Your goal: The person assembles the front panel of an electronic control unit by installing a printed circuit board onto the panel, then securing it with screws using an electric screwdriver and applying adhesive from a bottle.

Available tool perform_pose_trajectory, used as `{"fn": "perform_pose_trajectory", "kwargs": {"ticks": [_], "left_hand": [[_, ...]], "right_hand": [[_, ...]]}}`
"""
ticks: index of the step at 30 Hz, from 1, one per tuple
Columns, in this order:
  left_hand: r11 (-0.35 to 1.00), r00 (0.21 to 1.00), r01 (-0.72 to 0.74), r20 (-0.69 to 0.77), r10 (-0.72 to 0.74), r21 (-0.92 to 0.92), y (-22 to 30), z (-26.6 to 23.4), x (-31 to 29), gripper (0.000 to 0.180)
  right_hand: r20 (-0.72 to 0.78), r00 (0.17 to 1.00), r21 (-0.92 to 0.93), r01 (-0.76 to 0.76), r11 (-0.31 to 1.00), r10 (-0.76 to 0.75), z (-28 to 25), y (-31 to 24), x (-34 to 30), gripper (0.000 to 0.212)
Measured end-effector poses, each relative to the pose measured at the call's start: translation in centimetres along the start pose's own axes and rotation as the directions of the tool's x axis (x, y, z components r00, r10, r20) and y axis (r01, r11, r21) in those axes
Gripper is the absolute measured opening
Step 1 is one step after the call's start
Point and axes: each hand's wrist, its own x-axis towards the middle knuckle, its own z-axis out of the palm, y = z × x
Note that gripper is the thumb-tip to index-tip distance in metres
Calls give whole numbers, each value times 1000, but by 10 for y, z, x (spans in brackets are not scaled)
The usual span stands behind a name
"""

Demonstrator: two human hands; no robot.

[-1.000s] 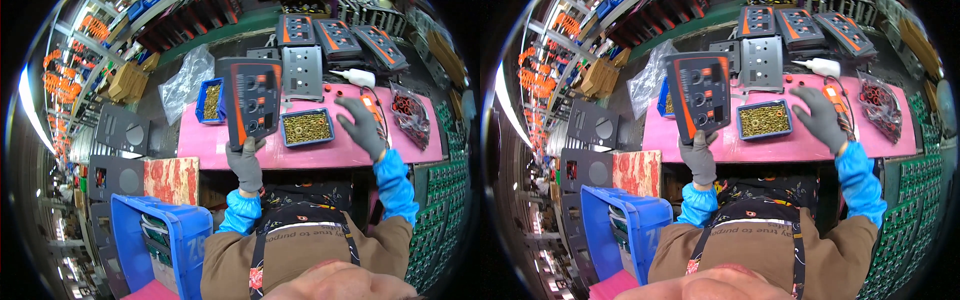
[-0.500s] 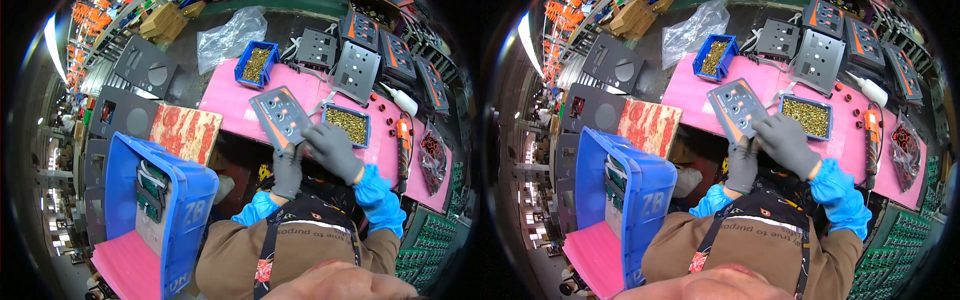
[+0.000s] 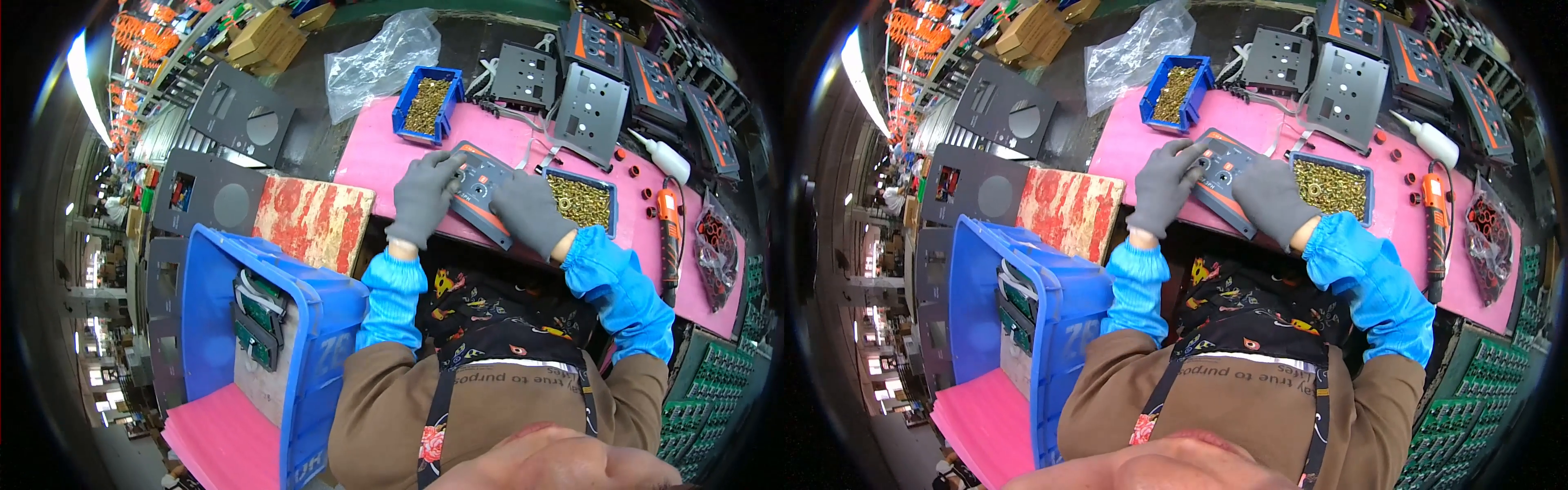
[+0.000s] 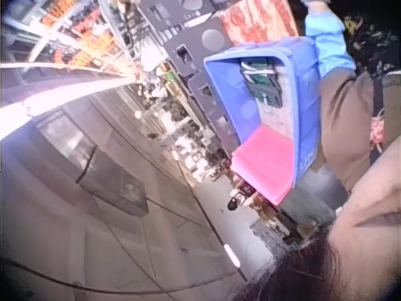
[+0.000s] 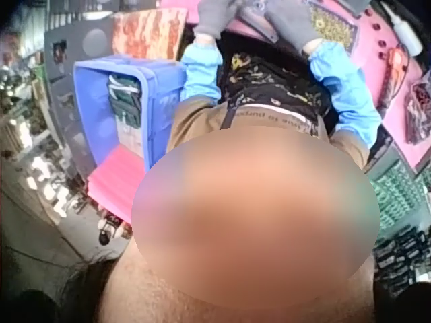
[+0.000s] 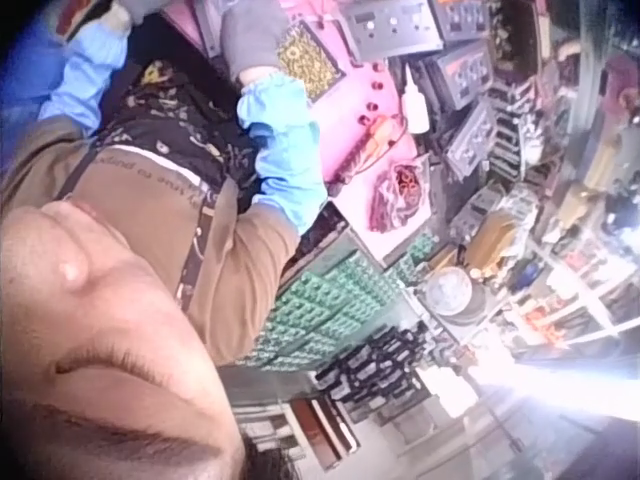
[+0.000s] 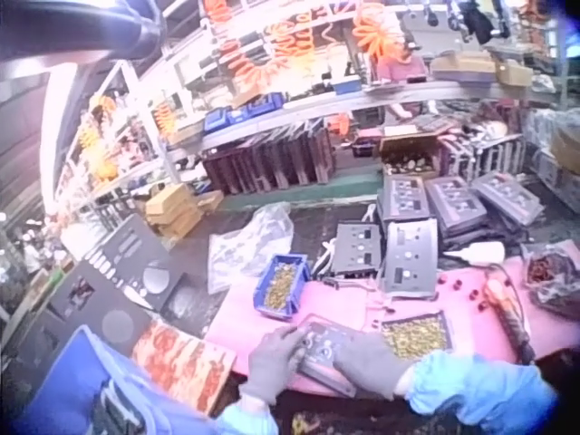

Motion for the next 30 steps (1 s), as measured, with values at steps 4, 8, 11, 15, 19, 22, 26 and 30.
{"fn": "perform_pose_trajectory", "kwargs": {"ticks": [4,8,11,15,19,22,26,30], "left_hand": [[994,985,-79,161,65,78,-35,21,11,13],[981,996,-60,75,47,183,-28,21,3,11],[975,996,-56,77,40,213,-22,21,-2,12],[975,986,-105,150,76,195,5,12,1,19],[972,959,-228,189,213,62,4,12,2,21],[971,953,-241,189,236,0,-1,17,6,16],[971,948,-230,209,240,-73,3,21,11,14],[955,934,-284,201,296,-85,3,24,9,16]], "right_hand": [[5,1000,-25,20,999,-20,-1,-3,3,9],[-13,999,-12,-40,999,39,10,2,7,8],[-86,996,-20,34,999,-36,-4,6,3,9],[-299,952,34,-63,997,71,-23,23,-19,23],[-443,664,19,-665,746,603,-26,104,-82,26],[-372,563,-213,-826,522,738,-9,143,-120,33],[-256,582,-339,-802,492,772,3,158,-142,44],[-235,661,-35,-738,674,713,27,175,-145,48]]}}
